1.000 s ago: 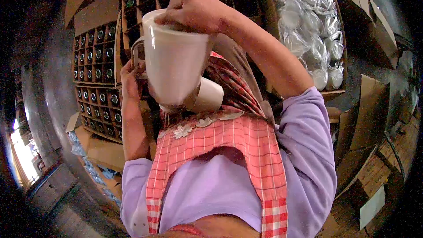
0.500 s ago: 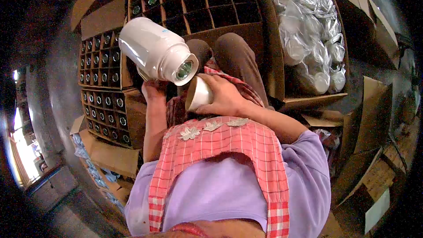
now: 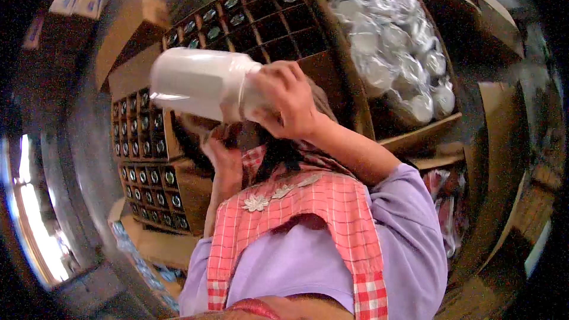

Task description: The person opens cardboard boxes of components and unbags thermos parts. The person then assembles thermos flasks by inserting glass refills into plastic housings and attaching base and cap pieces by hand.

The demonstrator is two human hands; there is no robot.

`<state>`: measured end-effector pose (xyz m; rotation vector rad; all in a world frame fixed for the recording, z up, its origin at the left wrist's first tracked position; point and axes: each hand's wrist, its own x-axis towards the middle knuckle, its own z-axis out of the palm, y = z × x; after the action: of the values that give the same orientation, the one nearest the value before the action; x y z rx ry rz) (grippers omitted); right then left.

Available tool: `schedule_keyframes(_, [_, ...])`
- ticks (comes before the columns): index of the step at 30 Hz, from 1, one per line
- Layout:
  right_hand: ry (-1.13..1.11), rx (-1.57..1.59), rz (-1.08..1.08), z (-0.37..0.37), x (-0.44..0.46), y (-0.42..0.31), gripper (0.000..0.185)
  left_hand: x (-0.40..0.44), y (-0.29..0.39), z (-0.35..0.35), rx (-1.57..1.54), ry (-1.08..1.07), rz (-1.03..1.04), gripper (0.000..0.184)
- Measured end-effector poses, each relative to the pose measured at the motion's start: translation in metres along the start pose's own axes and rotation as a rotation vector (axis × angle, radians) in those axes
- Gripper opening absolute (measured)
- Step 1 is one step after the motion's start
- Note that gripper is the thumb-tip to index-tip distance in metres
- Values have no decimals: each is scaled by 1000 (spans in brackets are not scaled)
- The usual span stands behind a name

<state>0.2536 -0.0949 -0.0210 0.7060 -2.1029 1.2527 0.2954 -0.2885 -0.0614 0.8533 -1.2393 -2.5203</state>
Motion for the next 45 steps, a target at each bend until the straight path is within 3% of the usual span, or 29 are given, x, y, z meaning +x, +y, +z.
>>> schedule_keyframes(2, [174, 421, 498, 5, -6, 6, 44, 0, 0, 22, 72, 108, 106, 53])
schedule_keyframes(6, [376, 975, 875, 27, -24, 22, 41, 36, -8, 3, 79, -110, 161, 54])
schedule_keyframes(7, [380, 892, 869, 32, -27, 23, 43, 36, -10, 3, 62, -177, 195, 53])
schedule_keyframes(8, [377, 814, 862, 32, -31, 23, 45, 22, -9, 24, 227, -29, 205, 48])
schedule_keyframes(9, [347, 910, 892, 17, -23, 7, 58, 32, -14, 17, 203, -53, 70, 48])
schedule_keyframes(11, [186, 520, 609, -1, -31, 0, 80, 36, -14, -1, 32, -143, -138, 40])
schedule_keyframes(12, [138, 317, 410, -5, -33, -3, 87, 44, -18, -10, 37, -162, -138, 40])
schedule_keyframes(13, [153, 331, 379, -2, -35, 1, 94, 59, -26, -23, 44, -176, -136, 41])
schedule_keyframes(16, [266, 745, 597, 8, -47, 12, 94, 46, -30, -13, 213, -297, 29, 43])
schedule_keyframes(17, [271, 855, 731, 3, -46, 7, 91, 28, -18, 16, 197, -259, 23, 44])
schedule_keyframes(20, [370, 1125, 840, -1, -48, 4, 88, 35, -14, 17, 244, -253, 35, 45])
schedule_keyframes(22, [146, 1086, 899, -9, -57, 12, 85, 29, -6, 16, 365, -282, 128, 45])
schedule_keyframes(23, [32, 1061, 926, -16, -63, 16, 83, 29, 1, 22, 329, -177, 17, 47])
schedule_keyframes(24, [-67, 863, 911, -35, -63, 8, 64, 29, 5, 19, 423, -51, -26, 47])
schedule_keyframes(26, [-138, 816, 893, -67, -83, 25, 45, 45, 15, -22, 532, -236, 217, 47])
schedule_keyframes(28, [173, 559, 976, -107, -117, 57, 29, 31, 22, -28, 608, -104, 123, 48])
schedule_keyframes(29, [471, 682, 1181, -130, -127, 66, 24, 34, 21, -47, 703, -101, 132, 49])
schedule_keyframes(30, [617, 491, 1316, -148, -144, 82, 17, 42, 19, -65, 799, -104, 143, 50])
schedule_keyframes(31, [673, 463, 1372, -163, -167, 93, 16, 53, 15, -83, 661, -117, 168, 51])
schedule_keyframes(32, [730, 432, 1424, -168, -188, 102, 16, 50, 21, -79, 714, -90, 71, 51])
schedule_keyframes(34, [543, 525, 1523, -160, -212, 103, 15, 41, 36, -66, 812, -32, -131, 52])
schedule_keyframes(35, [446, 576, 1574, -152, -223, 99, 14, 44, 35, -81, 718, -67, -46, 40])
schedule_keyframes(37, [174, 570, 1662, -115, -244, 92, 16, 46, 38, -91, 720, -53, -15, 40])
schedule_keyframes(38, [-51, 350, 1580, -91, -252, 88, 23, 45, 42, -94, 741, -30, -18, 41])
schedule_keyframes(39, [-171, 13, 1199, -60, -278, 93, 35, 44, 44, -96, 762, -10, -33, 41])
schedule_keyframes(40, [-290, -136, 1089, -39, -281, 99, 39, 44, 47, -97, 779, 2, -43, 41])
schedule_keyframes(42, [-314, -401, 738, 14, -316, 137, 41, 44, 51, -100, 806, 20, -78, 42])
schedule_keyframes(44, [-1220, -309, 1197, 35, -314, 170, 36, 46, 58, -100, 851, 19, -107, 44])
schedule_keyframes(45, [-1304, -263, 1122, 36, -347, 182, 36, 48, 62, -98, 888, 7, -119, 44])
